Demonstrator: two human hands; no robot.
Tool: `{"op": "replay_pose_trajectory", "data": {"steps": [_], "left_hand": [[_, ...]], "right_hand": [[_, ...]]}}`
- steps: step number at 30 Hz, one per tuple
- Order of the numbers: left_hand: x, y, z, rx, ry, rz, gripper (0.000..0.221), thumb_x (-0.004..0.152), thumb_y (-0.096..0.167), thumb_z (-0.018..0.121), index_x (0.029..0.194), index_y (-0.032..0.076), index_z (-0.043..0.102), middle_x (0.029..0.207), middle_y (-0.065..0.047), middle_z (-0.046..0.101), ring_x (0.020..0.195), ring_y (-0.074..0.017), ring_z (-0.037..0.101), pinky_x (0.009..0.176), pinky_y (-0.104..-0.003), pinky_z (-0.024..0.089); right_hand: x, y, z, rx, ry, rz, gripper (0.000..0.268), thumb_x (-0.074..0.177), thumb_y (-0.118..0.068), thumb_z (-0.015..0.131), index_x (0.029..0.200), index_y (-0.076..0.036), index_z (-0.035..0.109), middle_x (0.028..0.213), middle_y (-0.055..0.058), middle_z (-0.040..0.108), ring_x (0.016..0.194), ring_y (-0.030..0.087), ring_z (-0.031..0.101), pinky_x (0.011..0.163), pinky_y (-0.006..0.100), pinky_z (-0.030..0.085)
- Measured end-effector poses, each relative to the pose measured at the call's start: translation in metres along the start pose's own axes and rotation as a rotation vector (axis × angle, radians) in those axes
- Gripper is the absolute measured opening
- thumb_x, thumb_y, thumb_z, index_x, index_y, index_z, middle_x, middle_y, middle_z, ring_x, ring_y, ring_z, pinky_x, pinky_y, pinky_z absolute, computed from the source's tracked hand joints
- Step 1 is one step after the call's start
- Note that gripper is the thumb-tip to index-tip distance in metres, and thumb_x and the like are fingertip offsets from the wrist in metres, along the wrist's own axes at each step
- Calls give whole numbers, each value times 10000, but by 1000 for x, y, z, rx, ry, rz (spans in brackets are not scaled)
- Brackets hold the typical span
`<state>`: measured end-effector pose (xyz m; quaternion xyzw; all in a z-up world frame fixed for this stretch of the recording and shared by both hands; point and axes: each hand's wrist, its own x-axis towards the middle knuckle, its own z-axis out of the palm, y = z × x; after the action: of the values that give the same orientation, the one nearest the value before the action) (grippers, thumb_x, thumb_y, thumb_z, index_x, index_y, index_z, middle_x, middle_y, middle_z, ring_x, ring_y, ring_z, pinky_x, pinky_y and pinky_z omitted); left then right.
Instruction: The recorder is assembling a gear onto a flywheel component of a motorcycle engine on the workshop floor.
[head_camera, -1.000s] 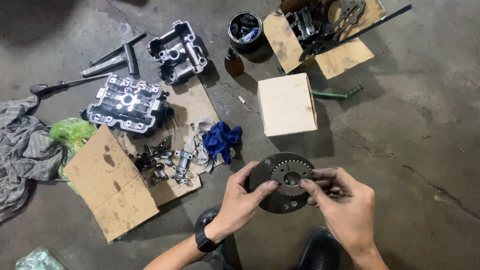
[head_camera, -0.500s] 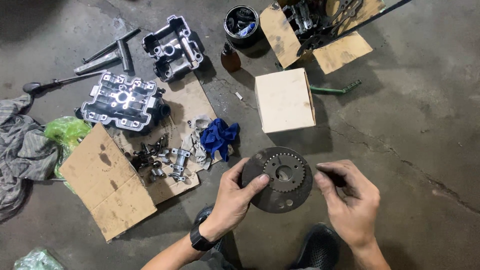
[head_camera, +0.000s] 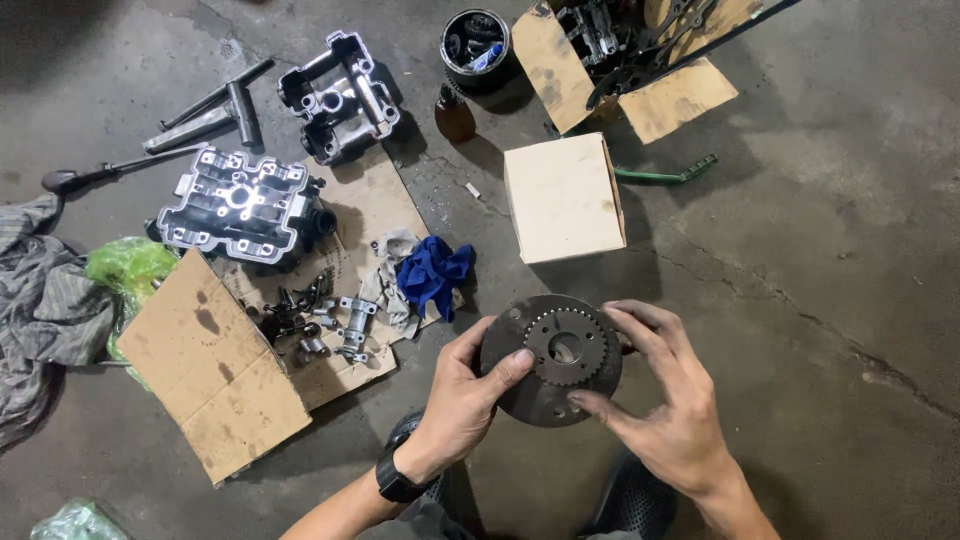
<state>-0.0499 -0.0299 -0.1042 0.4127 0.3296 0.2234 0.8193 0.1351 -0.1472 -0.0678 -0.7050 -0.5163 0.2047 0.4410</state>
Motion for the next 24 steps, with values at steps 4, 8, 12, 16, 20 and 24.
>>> {"op": "replay_pose_trajectory", "data": {"steps": [4, 8, 12, 16, 20, 24], "left_hand": [[0, 2, 1, 10, 5, -14, 427, 923, 213, 761, 1249, -40, 654, 1111, -94, 739, 981, -124, 679, 863, -291, 585], [0, -1, -1, 2, 3, -16, 426, 919, 202, 761, 1250, -44, 655, 1107, -101, 743, 977, -131, 690, 865, -296, 590], [0, 1, 0, -31, -4, -8, 418, 925, 190, 764, 1250, -49, 655, 1122, -102, 739, 990, -131, 684, 878, -297, 585], [0, 2, -1, -23, -9, -7, 405, 928, 182, 759, 1245, -47, 658, 1118, -100, 742, 987, -127, 687, 876, -291, 589], [0, 2, -1, -20, -6, -16, 388, 913, 145, 763, 1232, -50, 659, 1093, -104, 752, 951, -133, 708, 842, -297, 611], [0, -2, -3, -3, -5, -17, 386, 894, 92, 782, 1231, -55, 664, 1068, -117, 757, 922, -140, 714, 825, -301, 619]], "right_hand": [[-2, 4, 3, -10, -16, -3, 784, 643, -201, 912, 1345, -61, 593, 1342, 141, 599, 1215, 294, 654, 990, 420, 559], [-3, 4, 4, -19, -16, 3, 744, 650, -188, 908, 1321, -68, 608, 1316, 142, 613, 1190, 292, 672, 973, 402, 567], [-2, 2, 4, -8, -12, -14, 706, 668, -172, 900, 1304, -54, 618, 1290, 145, 641, 1178, 289, 684, 973, 400, 571], [-1, 3, 3, -1, -24, 0, 695, 674, -170, 897, 1300, -47, 621, 1269, 145, 654, 1154, 277, 697, 969, 387, 625], [0, 2, 1, 6, -37, -9, 653, 695, -150, 879, 1287, -32, 630, 1253, 163, 665, 1154, 285, 695, 945, 384, 599], [-3, 11, -1, 67, -18, 9, 578, 772, -97, 824, 1306, -10, 622, 1246, 172, 702, 1103, 265, 737, 913, 355, 643]]}}
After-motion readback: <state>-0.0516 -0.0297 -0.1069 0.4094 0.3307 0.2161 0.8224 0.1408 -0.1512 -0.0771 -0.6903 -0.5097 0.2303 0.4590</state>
